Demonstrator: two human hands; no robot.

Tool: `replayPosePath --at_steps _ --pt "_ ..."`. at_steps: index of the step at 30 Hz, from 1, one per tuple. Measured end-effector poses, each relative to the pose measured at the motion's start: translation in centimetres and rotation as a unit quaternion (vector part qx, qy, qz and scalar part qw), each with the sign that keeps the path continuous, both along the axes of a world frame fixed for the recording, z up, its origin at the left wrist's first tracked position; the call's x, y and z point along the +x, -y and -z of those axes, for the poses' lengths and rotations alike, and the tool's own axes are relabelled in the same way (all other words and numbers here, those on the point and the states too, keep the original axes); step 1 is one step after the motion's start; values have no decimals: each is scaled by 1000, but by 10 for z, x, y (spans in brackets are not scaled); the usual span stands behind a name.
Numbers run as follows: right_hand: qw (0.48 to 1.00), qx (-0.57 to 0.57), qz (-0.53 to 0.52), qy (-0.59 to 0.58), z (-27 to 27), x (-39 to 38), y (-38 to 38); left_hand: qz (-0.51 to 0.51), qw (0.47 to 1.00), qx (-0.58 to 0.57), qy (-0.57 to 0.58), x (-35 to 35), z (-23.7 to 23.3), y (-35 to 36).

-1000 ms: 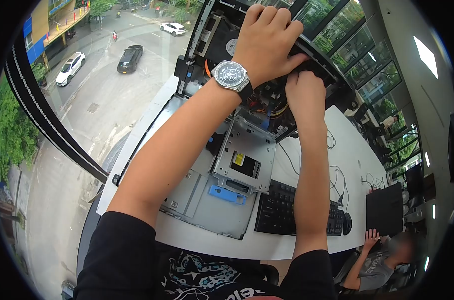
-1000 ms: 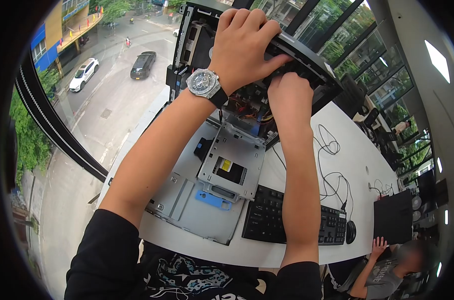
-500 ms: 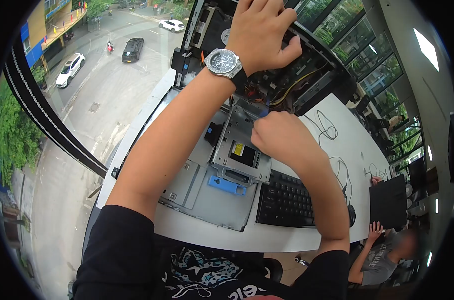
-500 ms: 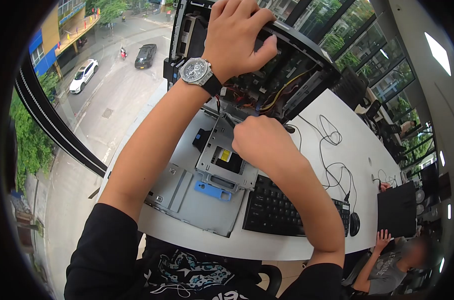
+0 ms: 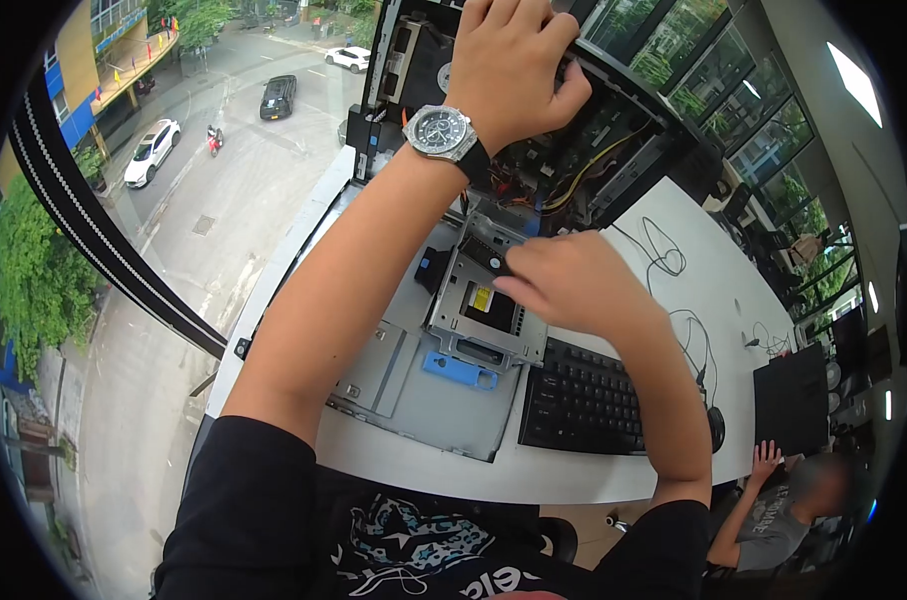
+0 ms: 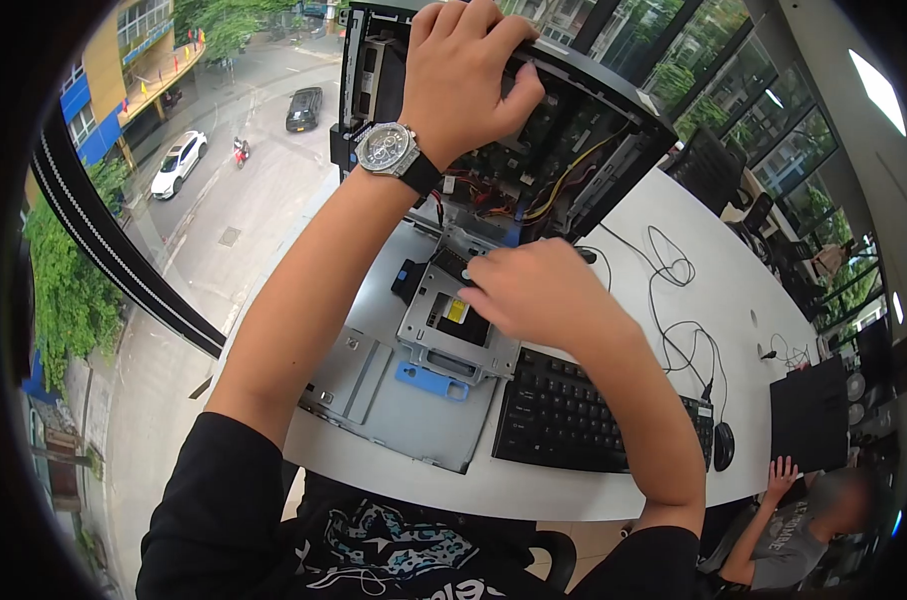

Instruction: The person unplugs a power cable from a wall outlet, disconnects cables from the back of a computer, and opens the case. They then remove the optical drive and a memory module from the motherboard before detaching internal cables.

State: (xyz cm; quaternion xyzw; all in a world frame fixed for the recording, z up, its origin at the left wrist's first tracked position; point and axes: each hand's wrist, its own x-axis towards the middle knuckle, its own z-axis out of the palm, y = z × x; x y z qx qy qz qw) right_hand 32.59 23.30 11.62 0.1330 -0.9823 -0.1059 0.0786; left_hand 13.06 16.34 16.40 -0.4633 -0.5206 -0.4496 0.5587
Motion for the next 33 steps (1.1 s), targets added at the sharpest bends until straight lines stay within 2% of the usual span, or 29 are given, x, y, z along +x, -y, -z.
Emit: replayPosePath --at_steps 1,3,5,6,8,10,12,14,15,16,17,18,26,31,33 --pt "995 -52 -58 -70 -7 4 -7 1 1000 2 -1 0 0 0" --pt "962 -99 -67 -247 -18 12 -38 -2 1000 3 -2 0 0 2" --pt "866 -114 -31 -485 -6 16 -87 -1 1000 16 -6 4 -2 2" --pt "808 -214 -41 -548 12 18 -119 5 1000 8 -15 2 1 -1" --pt "763 -346 47 -544 46 8 -136 -61 997 4 -46 -12 8 -11" --pt "752 -515 43 -410 81 7 -151 -56 997 -2 -60 -5 4 -12" --pt "655 -707 -6 -266 111 -2 -162 -53 998 -18 -31 -4 4 -7" --pt "720 -668 -6 -190 112 -4 -157 -36 999 -10 -14 -12 7 -8" --pt "726 -660 9 -190 109 -6 -149 -30 999 -2 -20 -10 7 -7" --pt "737 -653 78 -156 108 -3 -148 -25 1000 -2 -18 -12 8 -9" --pt "782 -592 76 -178 113 -4 -148 -11 1000 4 -10 -11 8 -9" --pt "793 -576 93 -173 119 -5 -155 2 1000 17 -16 -12 8 -10" --pt "785 -578 138 -173 107 0 -133 17 1000 16 0 -8 7 -11" --pt "802 -560 95 -183 111 3 -134 -1 1000 -2 -6 -10 6 -7" --pt "793 -567 100 -198 110 4 -130 -15 1000 -11 -13 -13 6 -8"
